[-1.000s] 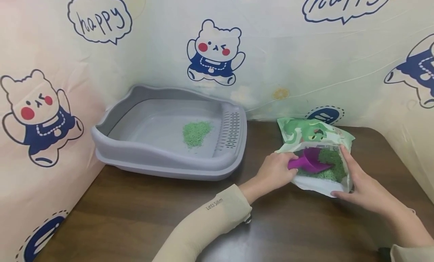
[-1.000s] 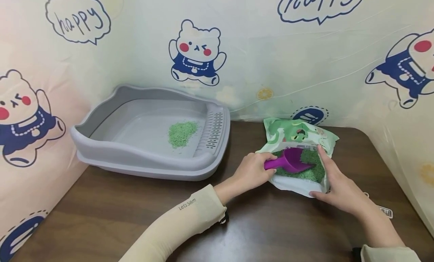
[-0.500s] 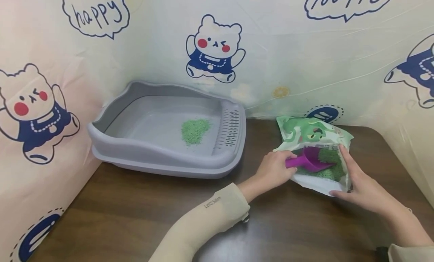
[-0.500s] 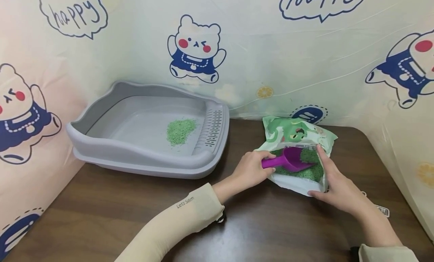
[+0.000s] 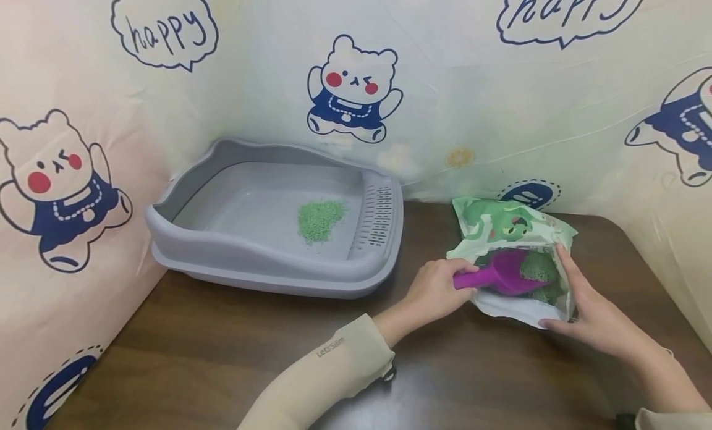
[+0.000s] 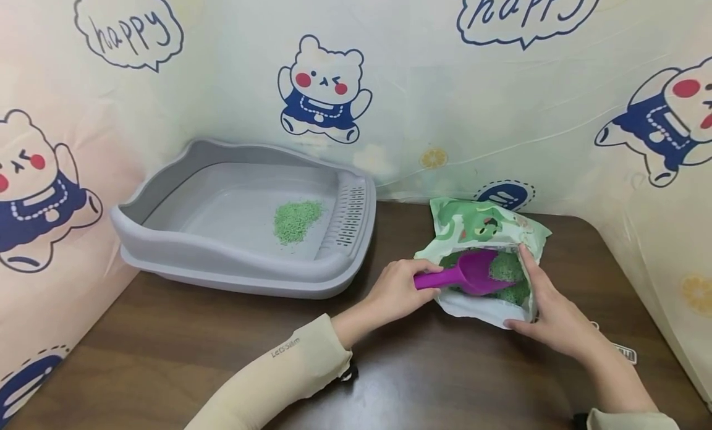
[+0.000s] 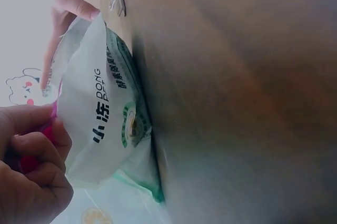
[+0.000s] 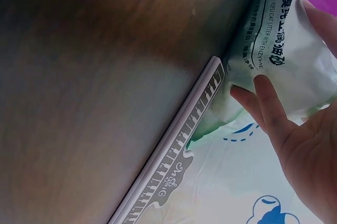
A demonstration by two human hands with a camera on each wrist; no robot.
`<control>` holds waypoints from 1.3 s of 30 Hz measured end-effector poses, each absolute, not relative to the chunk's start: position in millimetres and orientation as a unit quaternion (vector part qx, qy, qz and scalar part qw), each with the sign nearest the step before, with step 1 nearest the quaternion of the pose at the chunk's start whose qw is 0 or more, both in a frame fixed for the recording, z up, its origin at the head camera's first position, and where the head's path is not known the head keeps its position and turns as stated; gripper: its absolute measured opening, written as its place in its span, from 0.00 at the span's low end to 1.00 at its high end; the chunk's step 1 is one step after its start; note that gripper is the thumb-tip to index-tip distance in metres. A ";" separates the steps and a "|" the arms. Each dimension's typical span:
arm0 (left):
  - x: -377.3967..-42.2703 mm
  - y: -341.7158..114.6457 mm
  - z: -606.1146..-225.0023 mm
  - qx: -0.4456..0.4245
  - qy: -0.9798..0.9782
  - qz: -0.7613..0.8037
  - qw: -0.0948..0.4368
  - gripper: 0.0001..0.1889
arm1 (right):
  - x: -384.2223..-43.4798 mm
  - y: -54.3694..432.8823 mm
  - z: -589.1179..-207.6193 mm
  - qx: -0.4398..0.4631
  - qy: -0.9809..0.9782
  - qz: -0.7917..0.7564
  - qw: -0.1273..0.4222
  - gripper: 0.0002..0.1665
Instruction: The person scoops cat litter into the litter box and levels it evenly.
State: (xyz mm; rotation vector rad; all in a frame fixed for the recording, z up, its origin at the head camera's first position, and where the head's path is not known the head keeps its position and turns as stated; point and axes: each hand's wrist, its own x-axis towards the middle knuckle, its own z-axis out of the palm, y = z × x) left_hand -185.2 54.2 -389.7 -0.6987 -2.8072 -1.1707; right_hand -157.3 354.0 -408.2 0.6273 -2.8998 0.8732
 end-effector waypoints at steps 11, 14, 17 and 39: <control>-173.6 34.0 -383.4 -0.214 -0.885 -0.414 0.004 0.18 | -156.8 355.3 -407.9 0.207 -0.935 0.286 0.027 0.82; -174.8 30.0 -383.4 -0.212 -0.879 -0.427 -0.003 0.18 | -157.3 355.1 -408.4 0.212 -0.933 0.290 0.029 0.82; -177.5 25.6 -383.1 -0.213 -0.872 -0.441 -0.005 0.18 | -157.8 355.4 -409.3 0.217 -0.930 0.294 0.031 0.82; -177.2 -3.4 -375.0 -0.235 -0.858 -0.454 -0.050 0.17 | -159.8 354.5 -407.0 0.218 -0.922 0.320 0.023 0.83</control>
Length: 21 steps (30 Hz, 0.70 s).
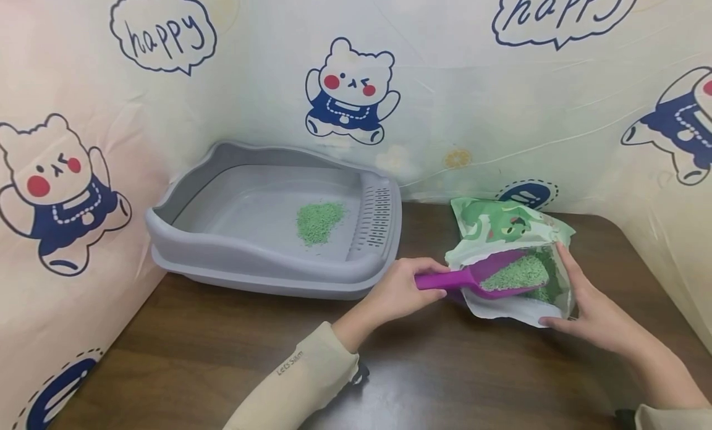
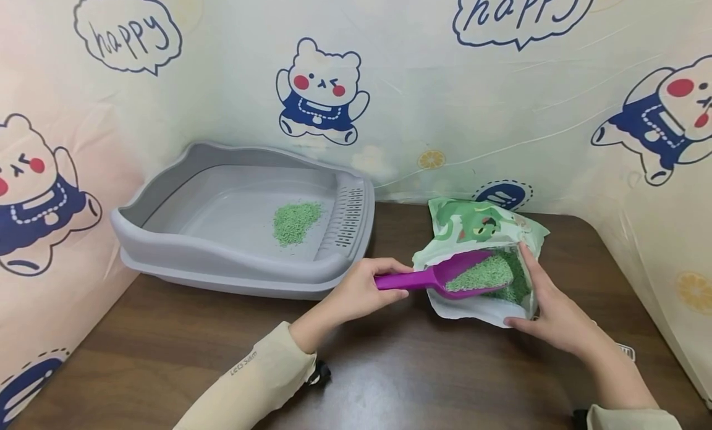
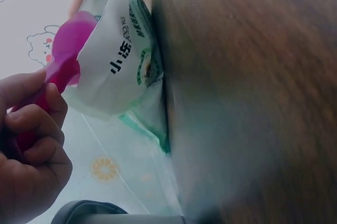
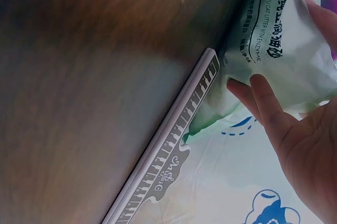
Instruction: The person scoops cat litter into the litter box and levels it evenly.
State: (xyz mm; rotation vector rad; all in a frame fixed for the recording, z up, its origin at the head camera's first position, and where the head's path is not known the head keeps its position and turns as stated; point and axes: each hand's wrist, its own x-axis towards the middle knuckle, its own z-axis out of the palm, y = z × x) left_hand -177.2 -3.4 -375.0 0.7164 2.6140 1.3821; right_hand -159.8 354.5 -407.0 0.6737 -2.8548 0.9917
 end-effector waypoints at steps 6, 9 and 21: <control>-176.4 -5.6 -374.7 0.254 0.851 0.458 0.053 0.17 | -160.9 355.0 -409.3 0.222 -0.918 0.326 0.026 0.82; -175.5 -5.4 -374.7 0.259 0.847 0.461 0.057 0.17 | -161.6 355.5 -409.8 0.221 -0.918 0.329 0.023 0.82; -175.6 -7.4 -370.0 0.275 0.823 0.492 0.069 0.17 | -162.4 357.1 -410.8 0.224 -0.917 0.330 0.026 0.82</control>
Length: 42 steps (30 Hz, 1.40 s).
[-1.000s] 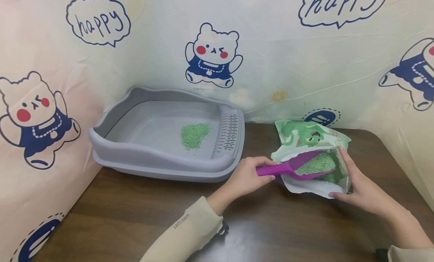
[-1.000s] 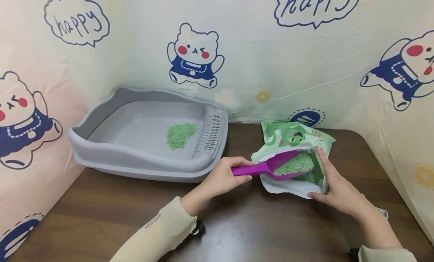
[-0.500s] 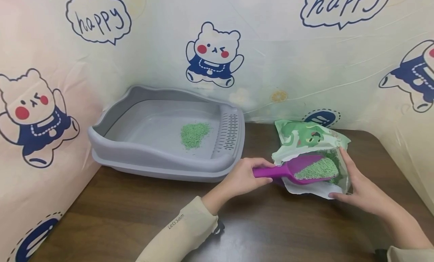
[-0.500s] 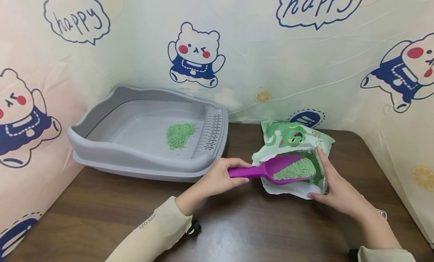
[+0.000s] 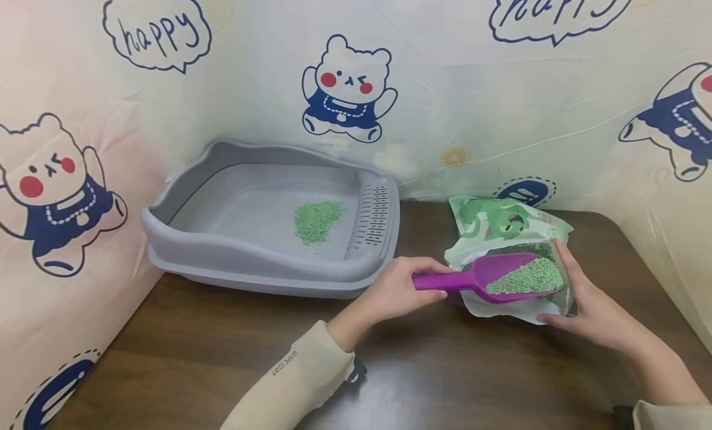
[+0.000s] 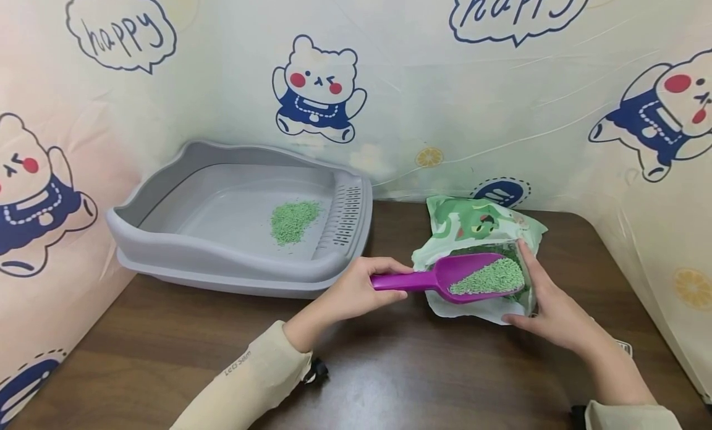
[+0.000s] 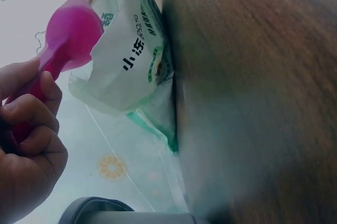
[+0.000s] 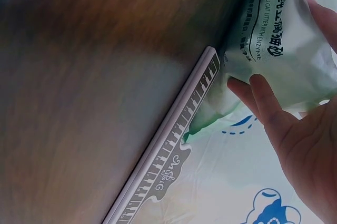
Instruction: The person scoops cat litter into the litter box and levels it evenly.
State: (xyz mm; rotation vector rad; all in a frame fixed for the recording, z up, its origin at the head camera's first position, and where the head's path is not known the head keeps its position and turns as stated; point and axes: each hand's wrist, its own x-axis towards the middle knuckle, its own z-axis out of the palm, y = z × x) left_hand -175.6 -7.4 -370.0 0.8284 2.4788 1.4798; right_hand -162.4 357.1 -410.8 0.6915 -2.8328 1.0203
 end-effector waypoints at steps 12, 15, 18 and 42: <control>-177.8 -11.5 -363.4 0.286 0.808 0.512 0.052 0.17 | -164.4 357.4 -408.0 0.221 -0.919 0.326 0.016 0.83; -177.5 -11.8 -361.3 0.283 0.808 0.514 0.051 0.16 | -164.6 358.6 -408.6 0.220 -0.920 0.324 0.015 0.83; -176.4 -12.4 -358.2 0.281 0.807 0.517 0.050 0.16 | -164.5 359.2 -408.7 0.220 -0.922 0.319 0.016 0.83; -175.6 -36.6 -342.8 0.240 0.805 0.542 0.033 0.18 | -160.1 356.9 -409.5 0.217 -0.924 0.312 0.026 0.82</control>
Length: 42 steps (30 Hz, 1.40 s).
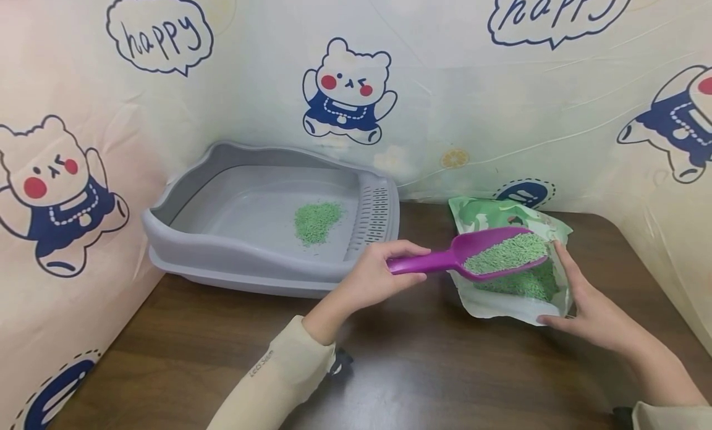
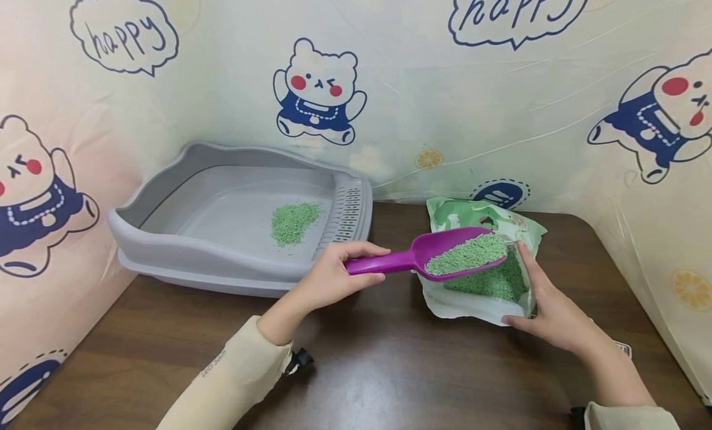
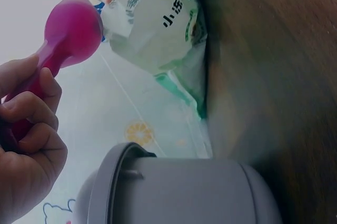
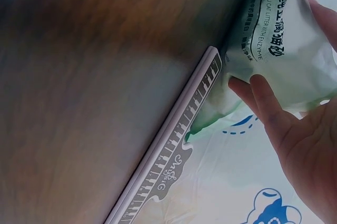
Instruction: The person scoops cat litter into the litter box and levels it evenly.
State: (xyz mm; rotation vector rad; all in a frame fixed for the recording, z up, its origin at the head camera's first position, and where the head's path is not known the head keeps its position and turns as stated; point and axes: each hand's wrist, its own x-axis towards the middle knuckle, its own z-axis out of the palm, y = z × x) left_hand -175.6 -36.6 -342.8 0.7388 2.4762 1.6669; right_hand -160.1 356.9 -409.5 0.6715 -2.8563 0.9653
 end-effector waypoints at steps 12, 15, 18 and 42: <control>-180.4 -52.8 -343.8 0.229 0.806 0.546 0.004 0.19 | -159.8 357.1 -407.5 0.217 -0.927 0.304 0.028 0.82; -181.5 -57.0 -344.2 0.223 0.809 0.544 -0.006 0.18 | -159.6 357.1 -407.5 0.215 -0.928 0.302 0.030 0.82; -181.6 -61.4 -343.8 0.214 0.815 0.538 -0.015 0.18 | -159.4 357.4 -408.1 0.214 -0.929 0.300 0.032 0.82; -182.1 -118.5 -332.2 0.144 0.831 0.535 -0.045 0.20 | -158.3 357.8 -409.1 0.207 -0.931 0.300 0.022 0.80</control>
